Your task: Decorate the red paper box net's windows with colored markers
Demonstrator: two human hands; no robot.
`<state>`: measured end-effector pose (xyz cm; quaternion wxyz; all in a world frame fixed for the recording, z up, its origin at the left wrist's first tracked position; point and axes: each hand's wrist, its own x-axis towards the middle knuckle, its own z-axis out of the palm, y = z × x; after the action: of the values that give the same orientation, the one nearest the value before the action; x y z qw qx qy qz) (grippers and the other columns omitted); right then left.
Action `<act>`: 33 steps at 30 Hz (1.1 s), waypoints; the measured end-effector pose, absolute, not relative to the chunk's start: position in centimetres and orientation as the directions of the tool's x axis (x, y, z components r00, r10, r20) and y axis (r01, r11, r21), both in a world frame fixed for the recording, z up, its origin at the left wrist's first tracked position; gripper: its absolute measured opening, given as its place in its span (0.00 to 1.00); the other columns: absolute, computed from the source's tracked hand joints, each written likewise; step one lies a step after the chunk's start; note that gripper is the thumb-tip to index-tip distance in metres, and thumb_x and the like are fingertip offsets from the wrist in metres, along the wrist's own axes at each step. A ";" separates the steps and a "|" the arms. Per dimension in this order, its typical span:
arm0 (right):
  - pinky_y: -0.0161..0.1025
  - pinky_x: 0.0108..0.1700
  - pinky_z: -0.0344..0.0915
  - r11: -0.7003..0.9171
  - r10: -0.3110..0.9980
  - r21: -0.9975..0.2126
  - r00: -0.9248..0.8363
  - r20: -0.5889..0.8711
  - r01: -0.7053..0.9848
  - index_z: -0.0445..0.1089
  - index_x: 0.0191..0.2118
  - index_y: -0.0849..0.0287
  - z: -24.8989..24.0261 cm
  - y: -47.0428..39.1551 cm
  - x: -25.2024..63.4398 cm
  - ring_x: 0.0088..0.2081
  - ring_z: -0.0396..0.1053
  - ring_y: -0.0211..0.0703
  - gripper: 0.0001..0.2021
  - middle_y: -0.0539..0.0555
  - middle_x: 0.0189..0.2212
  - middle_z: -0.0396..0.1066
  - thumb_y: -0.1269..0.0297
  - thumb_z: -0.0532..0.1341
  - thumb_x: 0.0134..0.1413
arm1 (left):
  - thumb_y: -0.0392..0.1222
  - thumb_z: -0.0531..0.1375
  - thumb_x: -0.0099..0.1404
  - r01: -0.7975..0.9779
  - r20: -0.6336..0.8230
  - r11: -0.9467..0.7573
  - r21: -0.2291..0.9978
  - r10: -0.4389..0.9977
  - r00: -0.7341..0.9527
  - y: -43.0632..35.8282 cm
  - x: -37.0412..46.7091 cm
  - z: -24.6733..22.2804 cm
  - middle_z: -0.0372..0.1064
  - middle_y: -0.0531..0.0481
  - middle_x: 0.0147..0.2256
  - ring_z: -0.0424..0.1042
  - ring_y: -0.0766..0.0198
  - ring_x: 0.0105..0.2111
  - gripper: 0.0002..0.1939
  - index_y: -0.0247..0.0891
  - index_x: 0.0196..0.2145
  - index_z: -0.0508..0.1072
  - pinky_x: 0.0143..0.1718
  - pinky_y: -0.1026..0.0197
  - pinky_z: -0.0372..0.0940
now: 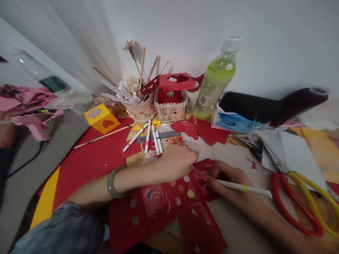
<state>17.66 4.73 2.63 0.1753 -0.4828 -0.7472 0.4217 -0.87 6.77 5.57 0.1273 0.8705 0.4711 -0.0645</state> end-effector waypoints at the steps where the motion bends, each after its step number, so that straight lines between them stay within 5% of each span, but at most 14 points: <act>1: 0.36 0.24 0.56 0.178 0.868 -0.798 -0.475 -0.148 0.575 0.56 0.22 0.55 2.7 4.7 17.7 0.21 0.58 0.39 0.10 0.48 0.18 0.62 0.60 0.54 0.51 | 0.38 0.55 0.61 0.835 -0.232 -0.526 0.162 0.802 0.550 6.8 -0.9 5.5 0.73 0.46 0.34 0.72 0.54 0.37 0.07 0.36 0.34 0.73 0.31 0.59 0.63; 33: 0.34 0.23 0.54 0.176 0.873 -0.836 -0.475 -0.110 0.519 0.55 0.21 0.55 3.6 4.8 17.7 0.20 0.57 0.37 0.10 0.46 0.17 0.61 0.65 0.56 0.49 | 0.37 0.54 0.62 0.842 -0.273 -0.516 0.158 0.796 0.540 6.8 -1.0 5.8 0.73 0.46 0.35 0.72 0.54 0.38 0.06 0.36 0.33 0.71 0.33 0.59 0.63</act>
<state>17.65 4.83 3.59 0.2029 -0.4706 -0.7397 0.4362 -1.00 6.77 5.82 0.1365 0.8668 0.4724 -0.0833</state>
